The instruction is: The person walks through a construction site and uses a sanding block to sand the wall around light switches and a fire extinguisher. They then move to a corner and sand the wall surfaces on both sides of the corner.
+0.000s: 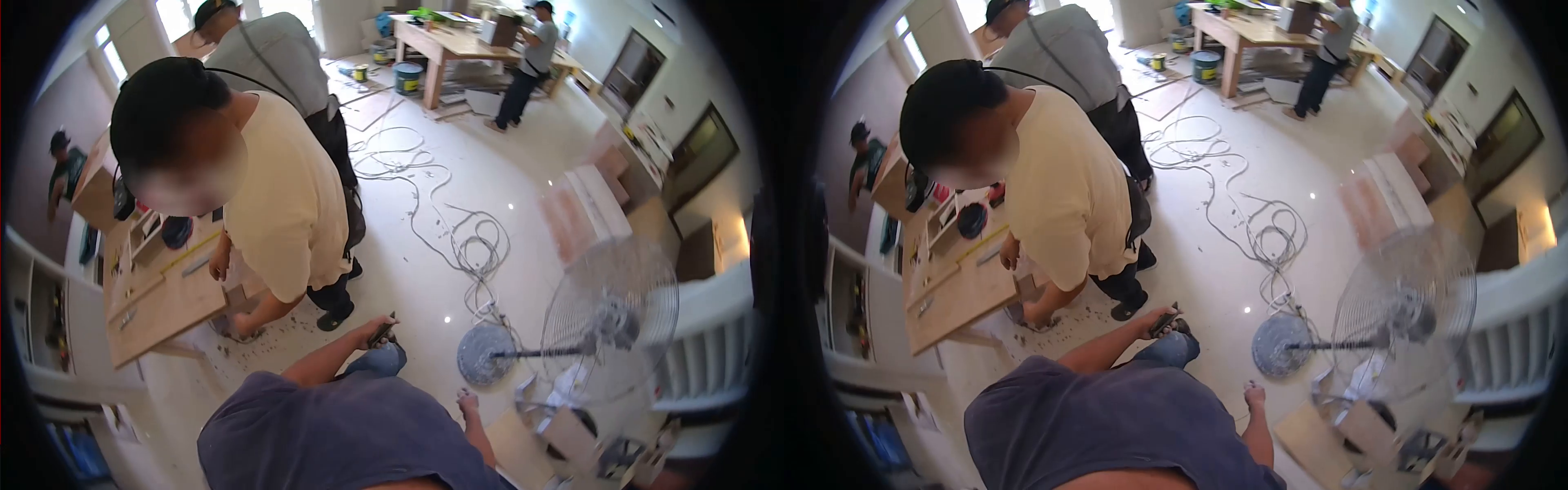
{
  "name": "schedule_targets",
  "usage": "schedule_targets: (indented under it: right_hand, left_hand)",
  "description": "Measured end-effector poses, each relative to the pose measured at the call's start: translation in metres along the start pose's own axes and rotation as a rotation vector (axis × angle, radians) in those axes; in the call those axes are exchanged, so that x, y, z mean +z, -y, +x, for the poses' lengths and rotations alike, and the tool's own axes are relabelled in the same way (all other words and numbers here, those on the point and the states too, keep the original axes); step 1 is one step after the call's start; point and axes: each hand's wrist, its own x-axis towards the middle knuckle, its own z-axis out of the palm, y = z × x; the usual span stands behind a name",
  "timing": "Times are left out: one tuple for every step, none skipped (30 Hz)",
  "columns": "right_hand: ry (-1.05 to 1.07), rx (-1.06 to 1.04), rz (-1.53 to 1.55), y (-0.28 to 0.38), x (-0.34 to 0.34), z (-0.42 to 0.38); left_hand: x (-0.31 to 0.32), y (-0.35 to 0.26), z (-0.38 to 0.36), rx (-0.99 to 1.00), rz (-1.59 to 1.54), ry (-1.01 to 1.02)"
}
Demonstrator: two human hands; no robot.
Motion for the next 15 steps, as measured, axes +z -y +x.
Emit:
schedule_targets:
  right_hand:
    - [0.0,-0.101,-0.08,0.006,0.001,0.023]
    - [-0.01,-0.215,-0.15,0.028,-0.007,0.03]
    - [0.006,-0.223,-0.206,0.043,-0.014,0.042]
    - [0.053,-0.191,-0.216,0.08,-0.028,0.034]
    - [0.103,-0.151,-0.231,0.106,-0.043,0.033]
    - [0.147,-0.169,-0.293,0.116,-0.053,0.049]
    - [0.188,-0.189,-0.351,0.122,-0.063,0.061]
    - [0.227,-0.208,-0.405,0.112,-0.069,0.086]
    - [0.218,-0.216,-0.444,0.097,-0.073,0.117]
    - [0.212,-0.223,-0.482,0.075,-0.075,0.153]
    - [0.208,-0.227,-0.518,0.072,-0.08,0.175]
    - [0.225,-0.203,-0.437,0.083,-0.086,0.186]
    - [0.24,-0.179,-0.355,0.096,-0.091,0.199]
    - [0.253,-0.155,-0.274,0.111,-0.098,0.214]
    - [0.275,-0.175,-0.302,0.14,-0.116,0.212]
  left_hand:
    - [0.007,-0.009,0.012,0.008,0.01,-0.014]
    - [0.011,-0.02,0.028,-0.006,0.047,-0.043]
    - [0.012,-0.03,0.047,-0.016,0.08,-0.076]
    - [0.014,-0.037,0.059,-0.036,0.103,-0.114]
    - [0.02,-0.051,0.061,-0.061,0.161,-0.129]
    - [0.033,-0.075,0.053,-0.087,0.221,-0.143]
    - [0.041,-0.096,0.052,-0.112,0.285,-0.157]
    - [0.038,-0.107,0.064,-0.044,0.295,-0.112]
    - [0.031,-0.117,0.078,0.023,0.307,-0.071]
    - [0.027,-0.123,0.088,0.088,0.32,-0.035]
    - [0.028,-0.135,0.086,0.108,0.29,-0.082]
    - [0.022,-0.141,0.086,0.098,0.253,-0.119]
    - [0.016,-0.149,0.086,0.09,0.217,-0.155]
    - [0.01,-0.157,0.087,0.085,0.183,-0.191]
    - [0.003,-0.161,0.088,0.067,0.144,-0.212]
